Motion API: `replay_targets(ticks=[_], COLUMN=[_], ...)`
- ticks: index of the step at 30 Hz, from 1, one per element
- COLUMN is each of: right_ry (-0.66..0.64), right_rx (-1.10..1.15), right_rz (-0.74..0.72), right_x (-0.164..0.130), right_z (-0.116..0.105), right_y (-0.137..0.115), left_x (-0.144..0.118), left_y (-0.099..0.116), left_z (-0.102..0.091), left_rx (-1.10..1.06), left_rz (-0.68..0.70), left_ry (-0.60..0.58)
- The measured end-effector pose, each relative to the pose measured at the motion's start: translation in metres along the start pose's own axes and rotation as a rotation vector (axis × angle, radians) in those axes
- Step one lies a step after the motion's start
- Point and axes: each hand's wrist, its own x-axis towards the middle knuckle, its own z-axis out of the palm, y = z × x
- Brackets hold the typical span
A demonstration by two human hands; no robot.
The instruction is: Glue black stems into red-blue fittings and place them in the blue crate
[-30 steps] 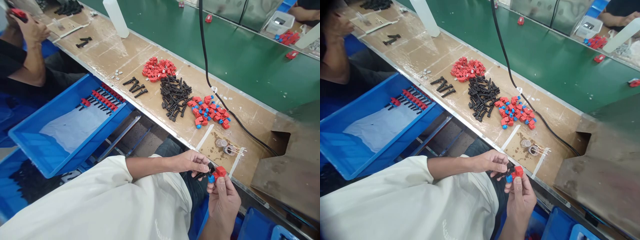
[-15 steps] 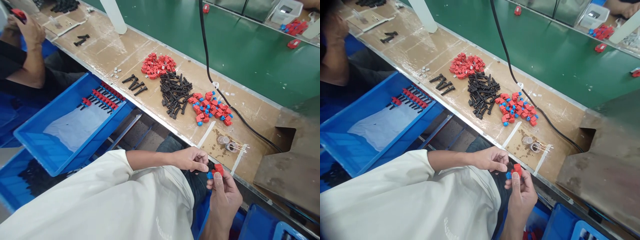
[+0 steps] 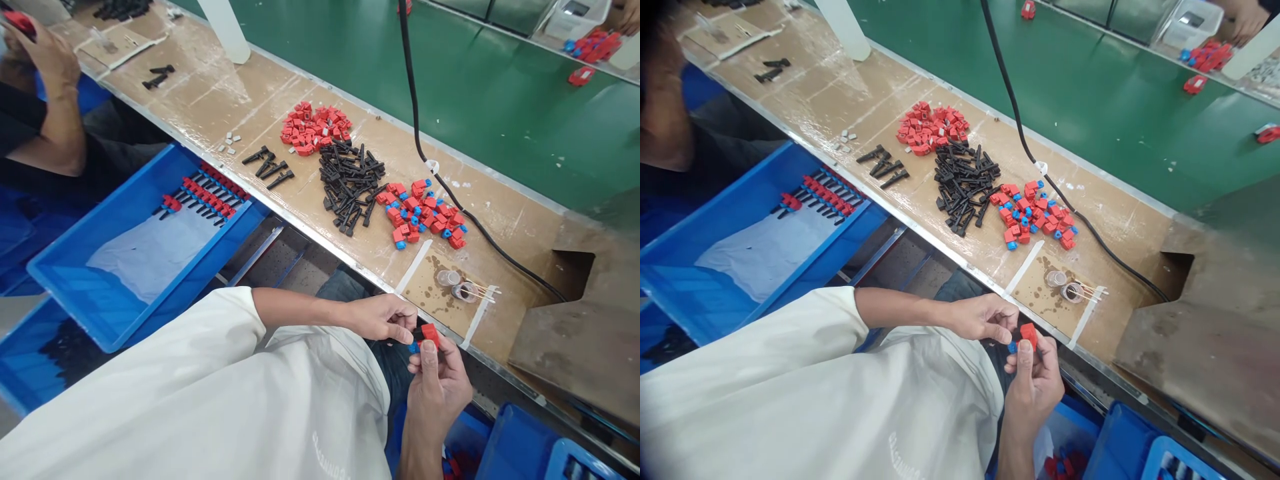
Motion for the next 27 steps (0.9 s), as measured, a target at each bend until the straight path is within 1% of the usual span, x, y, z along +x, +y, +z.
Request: replay_targets(ticks=[1, 3, 5, 6, 7, 9, 11, 12, 14, 17, 19, 21, 22, 24, 27], right_ry=[0.012, -0.038, -0.180, -0.259, -0.333, -0.458, -0.563, -0.596, -0.591, -0.508, -0.473, -0.447, -0.430, -0.397, -0.361], right_rx=[0.019, 0.052, 0.010, -0.051, -0.131, -0.301, -0.437, -0.499, -0.614, -0.728, -0.780, -0.826, -0.847, -0.869, -0.847], right_rz=[0.003, 0.012, -0.012, -0.061, -0.141, -0.358, -0.568, -0.659, -0.846, -1.103, -1.195, -1.264, -1.303, -1.374, -1.428], right_x=[0.001, 0.004, 0.010, 0.013, 0.017, 0.024, 0.030, 0.032, 0.035, 0.037, 0.036, 0.034, 0.033, 0.030, 0.026], right_z=[0.000, -0.003, -0.012, -0.018, -0.025, -0.037, -0.044, -0.046, -0.045, -0.040, -0.037, -0.036, -0.036, -0.037, -0.039], right_y=[0.000, -0.002, -0.005, -0.007, -0.009, -0.014, -0.021, -0.024, -0.031, -0.041, -0.045, -0.049, -0.050, -0.050, -0.046], left_x=[0.000, -0.001, -0.002, -0.001, 0.000, 0.002, 0.004, 0.004, 0.001, -0.009, -0.016, -0.020, -0.021, -0.023, -0.023], left_y=[0.002, 0.010, 0.019, 0.024, 0.029, 0.036, 0.043, 0.047, 0.055, 0.066, 0.069, 0.070, 0.069, 0.068, 0.065], left_z=[0.000, -0.002, -0.006, -0.009, -0.012, -0.019, -0.024, -0.025, -0.025, -0.020, -0.015, -0.012, -0.011, -0.010, -0.010], left_rx=[0.001, -0.011, -0.024, -0.021, -0.009, 0.036, 0.109, 0.170, 0.371, 0.789, 1.031, 1.201, 1.255, 1.294, 1.228], left_rz=[0.002, -0.009, -0.045, -0.066, -0.085, -0.103, -0.069, -0.023, 0.131, 0.381, 0.462, 0.490, 0.497, 0.516, 0.563], left_ry=[0.004, 0.004, -0.053, -0.101, -0.154, -0.261, -0.329, -0.342, -0.325, -0.246, -0.215, -0.227, -0.249, -0.290, -0.322])
